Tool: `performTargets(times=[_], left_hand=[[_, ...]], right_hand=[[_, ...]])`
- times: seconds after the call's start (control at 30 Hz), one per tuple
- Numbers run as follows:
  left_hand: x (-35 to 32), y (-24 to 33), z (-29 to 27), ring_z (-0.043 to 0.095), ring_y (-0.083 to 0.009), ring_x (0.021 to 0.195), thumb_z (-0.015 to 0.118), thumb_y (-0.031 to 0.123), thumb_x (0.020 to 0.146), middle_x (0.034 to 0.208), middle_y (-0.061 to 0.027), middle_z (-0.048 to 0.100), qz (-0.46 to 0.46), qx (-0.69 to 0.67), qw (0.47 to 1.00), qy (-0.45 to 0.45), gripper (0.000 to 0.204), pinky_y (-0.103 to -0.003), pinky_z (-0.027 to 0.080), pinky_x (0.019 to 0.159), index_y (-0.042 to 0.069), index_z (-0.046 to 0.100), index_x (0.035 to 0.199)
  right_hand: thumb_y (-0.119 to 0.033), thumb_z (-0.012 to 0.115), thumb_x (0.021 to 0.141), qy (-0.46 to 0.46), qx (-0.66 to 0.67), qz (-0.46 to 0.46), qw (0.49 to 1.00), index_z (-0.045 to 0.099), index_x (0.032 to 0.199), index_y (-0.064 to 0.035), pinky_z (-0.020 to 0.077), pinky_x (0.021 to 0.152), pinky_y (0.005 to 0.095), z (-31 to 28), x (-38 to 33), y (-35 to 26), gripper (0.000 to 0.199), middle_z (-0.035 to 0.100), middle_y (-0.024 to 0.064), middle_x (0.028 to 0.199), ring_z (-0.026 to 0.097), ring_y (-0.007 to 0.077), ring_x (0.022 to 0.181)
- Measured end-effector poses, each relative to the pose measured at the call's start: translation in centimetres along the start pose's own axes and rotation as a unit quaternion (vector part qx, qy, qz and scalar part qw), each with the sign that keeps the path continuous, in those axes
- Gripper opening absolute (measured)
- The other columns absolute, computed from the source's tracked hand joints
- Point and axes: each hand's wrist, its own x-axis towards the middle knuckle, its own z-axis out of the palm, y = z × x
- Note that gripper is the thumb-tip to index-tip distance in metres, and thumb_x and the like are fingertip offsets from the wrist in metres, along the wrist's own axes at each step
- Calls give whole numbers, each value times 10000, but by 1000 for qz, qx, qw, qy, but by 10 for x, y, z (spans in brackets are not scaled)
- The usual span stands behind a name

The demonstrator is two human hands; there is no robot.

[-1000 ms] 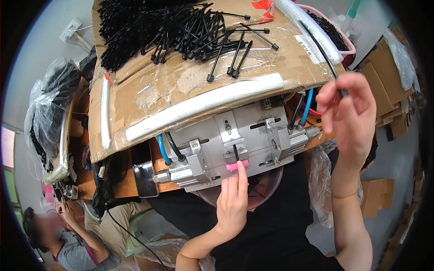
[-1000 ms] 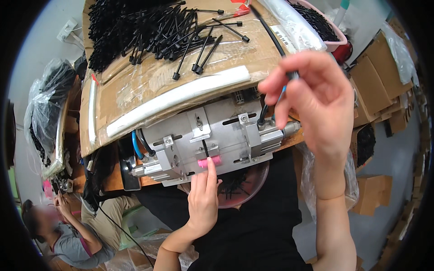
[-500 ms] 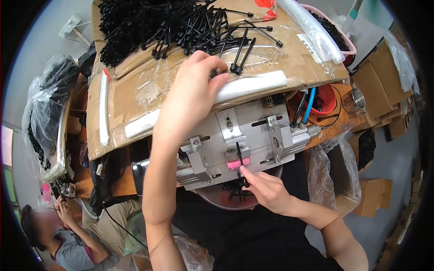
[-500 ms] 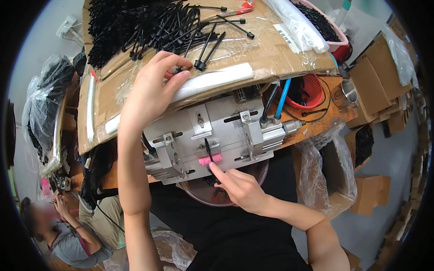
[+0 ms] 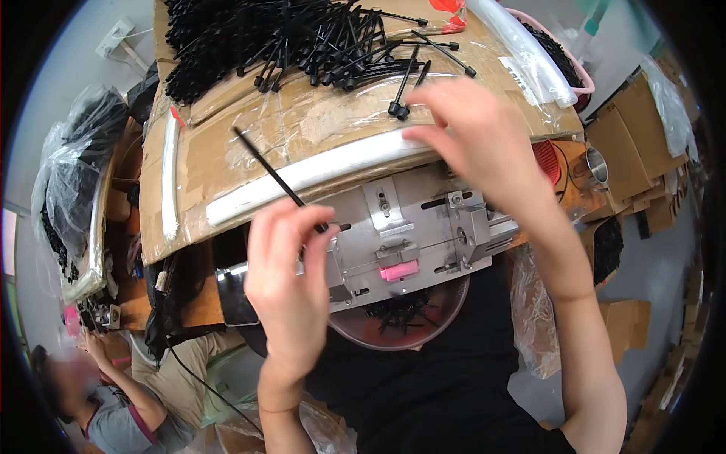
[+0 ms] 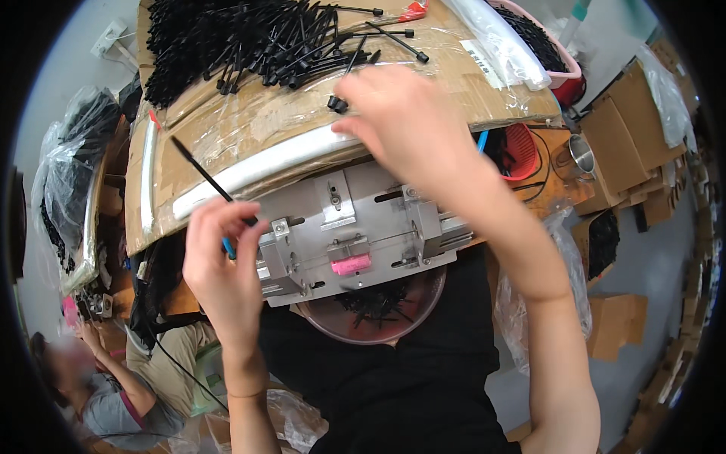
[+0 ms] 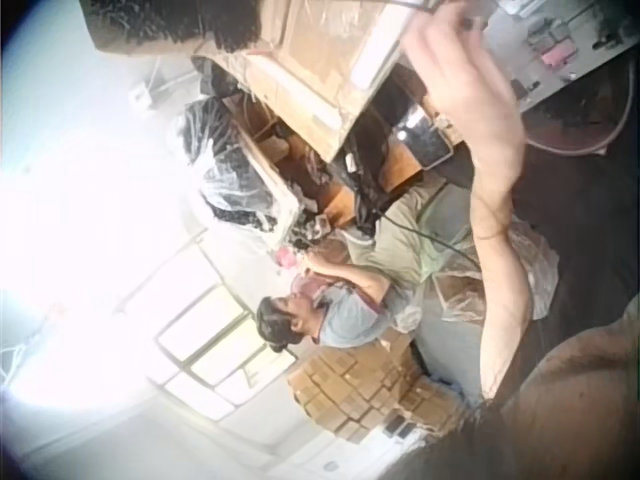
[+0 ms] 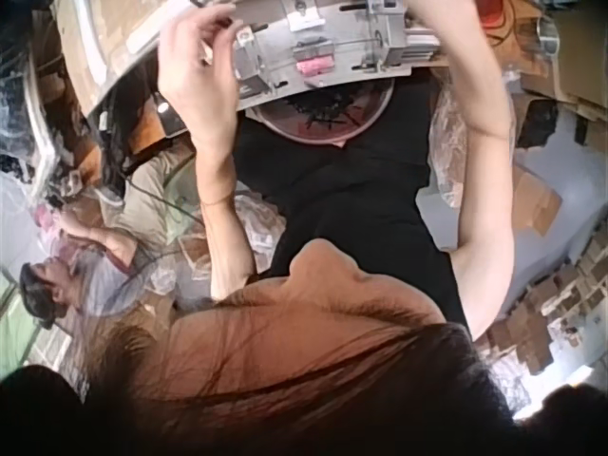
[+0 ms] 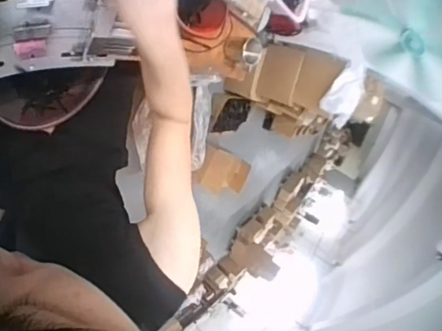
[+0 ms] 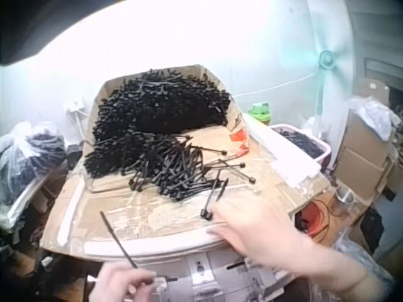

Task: The person repeatedly picks up black cable ties from a pile on a cardboard surface and inserts them into a metal processing machine. They operate a lever to process each tie and then place the finished item into a pink basket below. The task is performed one at a time in a continuous loop.

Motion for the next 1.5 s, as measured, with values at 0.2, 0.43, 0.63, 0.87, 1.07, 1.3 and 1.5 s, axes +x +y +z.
performTargets(times=[0.2,0.43,0.63,0.87,1.07,1.3,1.5], left_hand=[[-97,27,21,529,-240,812,673,-99,722,945,-115,562,50,76,985,-145,706,-341,469,752,-86,465,1396],[-111,29,54,499,-241,842,612,-77,703,974,-110,503,41,132,961,-240,779,-322,472,799,-123,358,1438],[-98,30,43,508,-253,886,628,-58,710,1007,-125,514,53,137,951,-271,791,-334,477,828,-110,349,1448],[67,24,64,565,-327,940,587,-59,785,1037,-187,560,212,79,969,-102,330,-390,503,828,-20,586,1113],[131,-3,71,633,-337,845,677,-49,777,920,-185,628,179,-24,955,-237,164,-391,506,754,-24,639,934],[1,11,17,547,-257,820,672,-62,779,897,-108,549,140,80,981,-107,612,-357,471,773,-46,516,1370],[-118,28,41,530,-207,826,658,66,857,950,-95,532,77,172,962,-197,574,-304,475,741,-99,476,1376]], right_hand=[[-222,705,841,-173,28,12,985,682,953,-77,517,749,434,7,50,19,185,697,133,838,671,327,855],[-143,702,862,-112,79,-21,990,686,959,-44,458,603,339,6,35,45,139,629,109,697,594,238,638],[-118,681,910,23,113,81,990,700,1084,-50,405,595,244,-37,13,57,188,610,15,710,490,79,644],[-183,709,882,-36,-46,140,989,677,1029,-7,469,648,321,-28,19,111,232,638,95,724,600,188,666],[-114,663,842,-123,-170,116,971,645,886,7,525,777,465,-4,44,87,131,681,210,869,663,395,862],[-50,599,903,84,-69,114,988,630,1072,-36,485,666,343,-33,15,88,172,623,137,786,621,248,728],[-93,584,975,55,420,216,880,595,1176,39,461,657,237,-65,-5,47,240,625,57,895,590,111,770]])
